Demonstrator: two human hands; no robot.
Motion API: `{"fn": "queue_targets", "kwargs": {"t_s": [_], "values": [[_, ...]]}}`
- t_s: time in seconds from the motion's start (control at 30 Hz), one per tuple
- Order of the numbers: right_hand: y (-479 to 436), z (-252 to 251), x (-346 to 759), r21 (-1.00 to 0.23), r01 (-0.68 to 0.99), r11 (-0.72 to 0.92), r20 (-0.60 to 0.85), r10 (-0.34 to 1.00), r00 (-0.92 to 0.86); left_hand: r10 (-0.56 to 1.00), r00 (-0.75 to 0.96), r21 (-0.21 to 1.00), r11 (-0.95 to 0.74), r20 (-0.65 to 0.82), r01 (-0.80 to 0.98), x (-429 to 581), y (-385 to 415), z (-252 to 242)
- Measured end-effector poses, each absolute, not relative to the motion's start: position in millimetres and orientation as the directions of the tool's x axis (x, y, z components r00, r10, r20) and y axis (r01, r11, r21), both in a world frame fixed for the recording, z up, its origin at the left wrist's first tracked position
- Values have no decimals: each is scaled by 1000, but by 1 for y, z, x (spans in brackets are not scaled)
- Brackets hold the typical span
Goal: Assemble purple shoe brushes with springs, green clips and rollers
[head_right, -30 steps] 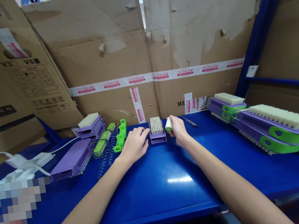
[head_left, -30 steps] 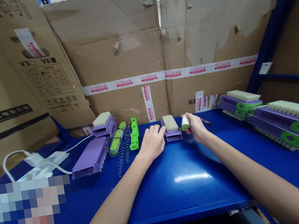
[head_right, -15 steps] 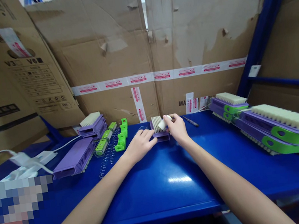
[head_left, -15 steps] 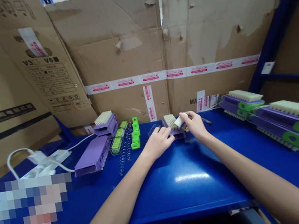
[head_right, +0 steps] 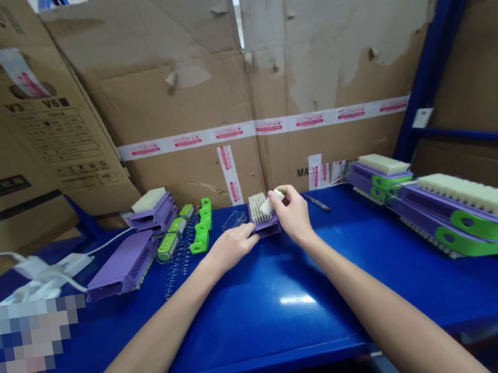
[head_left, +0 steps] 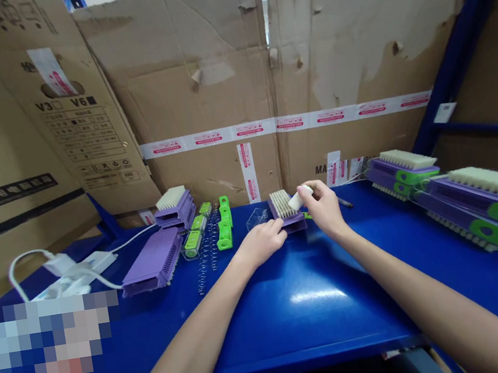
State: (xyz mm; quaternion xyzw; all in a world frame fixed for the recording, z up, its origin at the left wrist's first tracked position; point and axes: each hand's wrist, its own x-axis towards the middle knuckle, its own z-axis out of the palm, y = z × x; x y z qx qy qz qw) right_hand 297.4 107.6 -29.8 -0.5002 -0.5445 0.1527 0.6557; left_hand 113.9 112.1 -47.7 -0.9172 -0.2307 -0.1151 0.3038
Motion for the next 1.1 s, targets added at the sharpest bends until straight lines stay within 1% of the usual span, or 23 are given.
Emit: {"fn": "queue_targets", "kwargs": {"t_s": [0.07,0.13,0.2,0.3,0.37,0.43,0.6,0.8,0.9,0.97,1.03,1.1], "values": [[106,-29,297,-805,350,478,587,723,363,366,853,-460,-726,373,512,112,112,-47],[105,-28,296,-780,368,507,623,689,371,372,820,-377,-752,435,541,111,112,-48],[103,-26,296,-759,378,529,649,658,382,370,764,-244,-795,528,555,111,113,-51],[99,-25,293,-748,364,555,663,644,381,367,660,-20,-865,656,501,112,116,-55],[96,-24,291,-728,364,581,685,632,361,384,603,96,-886,699,454,114,118,-58],[93,-24,288,-694,391,605,719,611,330,422,583,178,-885,694,430,114,119,-60],[90,-24,284,-607,485,629,783,579,228,532,626,276,-842,570,464,113,124,-65],[94,-30,287,-508,591,627,816,570,97,626,616,324,-777,478,539,108,124,-61],[95,-32,287,-419,630,654,841,541,-2,696,494,346,-702,521,623,107,118,-55],[94,-32,286,-351,640,683,859,507,-69,720,366,414,-659,590,628,108,113,-50],[93,-32,284,-295,638,711,868,479,-132,713,288,495,-668,639,556,110,110,-47],[91,-32,281,-252,628,737,866,461,-193,692,287,540,-707,663,457,113,108,-46]]}}
